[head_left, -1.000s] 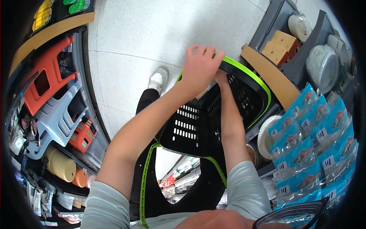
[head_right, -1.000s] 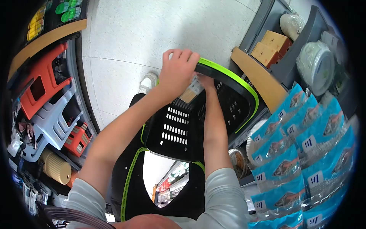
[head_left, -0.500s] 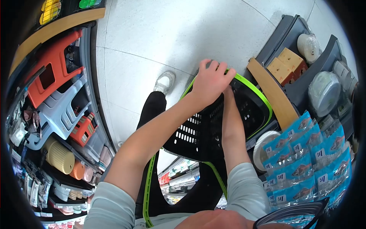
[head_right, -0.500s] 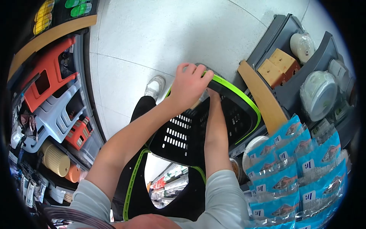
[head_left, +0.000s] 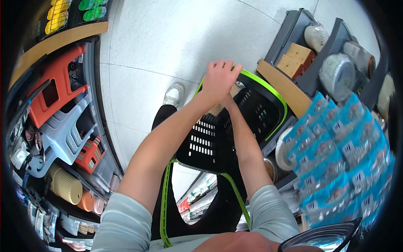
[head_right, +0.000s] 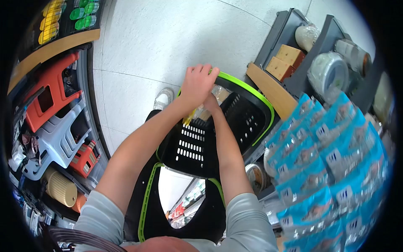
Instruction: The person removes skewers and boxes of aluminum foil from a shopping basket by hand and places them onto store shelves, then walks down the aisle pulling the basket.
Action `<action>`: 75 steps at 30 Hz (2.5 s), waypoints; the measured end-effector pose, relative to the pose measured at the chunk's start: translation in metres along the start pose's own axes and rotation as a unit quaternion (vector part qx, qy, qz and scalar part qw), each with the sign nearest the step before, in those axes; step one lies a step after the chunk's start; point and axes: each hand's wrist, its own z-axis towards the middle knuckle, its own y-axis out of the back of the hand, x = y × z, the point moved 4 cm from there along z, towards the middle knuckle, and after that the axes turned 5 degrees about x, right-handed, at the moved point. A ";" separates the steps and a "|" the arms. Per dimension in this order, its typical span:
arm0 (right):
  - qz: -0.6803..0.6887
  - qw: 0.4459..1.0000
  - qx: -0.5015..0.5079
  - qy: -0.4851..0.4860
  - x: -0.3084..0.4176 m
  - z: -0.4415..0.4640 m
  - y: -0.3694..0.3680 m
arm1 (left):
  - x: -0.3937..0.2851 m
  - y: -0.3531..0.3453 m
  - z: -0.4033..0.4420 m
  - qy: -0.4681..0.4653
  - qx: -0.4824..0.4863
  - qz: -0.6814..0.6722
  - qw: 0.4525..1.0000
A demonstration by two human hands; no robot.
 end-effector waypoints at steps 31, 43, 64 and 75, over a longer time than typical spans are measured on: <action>0.188 0.938 -0.292 -0.017 0.434 -0.704 -0.054 | -0.259 0.307 -0.426 -0.077 0.116 -0.139 0.981; 0.238 0.785 -0.483 0.307 0.515 -0.877 -0.045 | -0.418 0.447 -0.461 -0.009 0.226 -0.520 0.824; 0.309 0.819 -0.391 0.284 0.511 -0.954 -0.086 | -0.501 0.518 -0.542 -0.097 0.404 -0.539 0.732; 0.564 0.627 -0.403 0.356 0.478 -0.933 -0.057 | -0.466 0.447 -0.543 -0.232 0.397 -0.268 0.847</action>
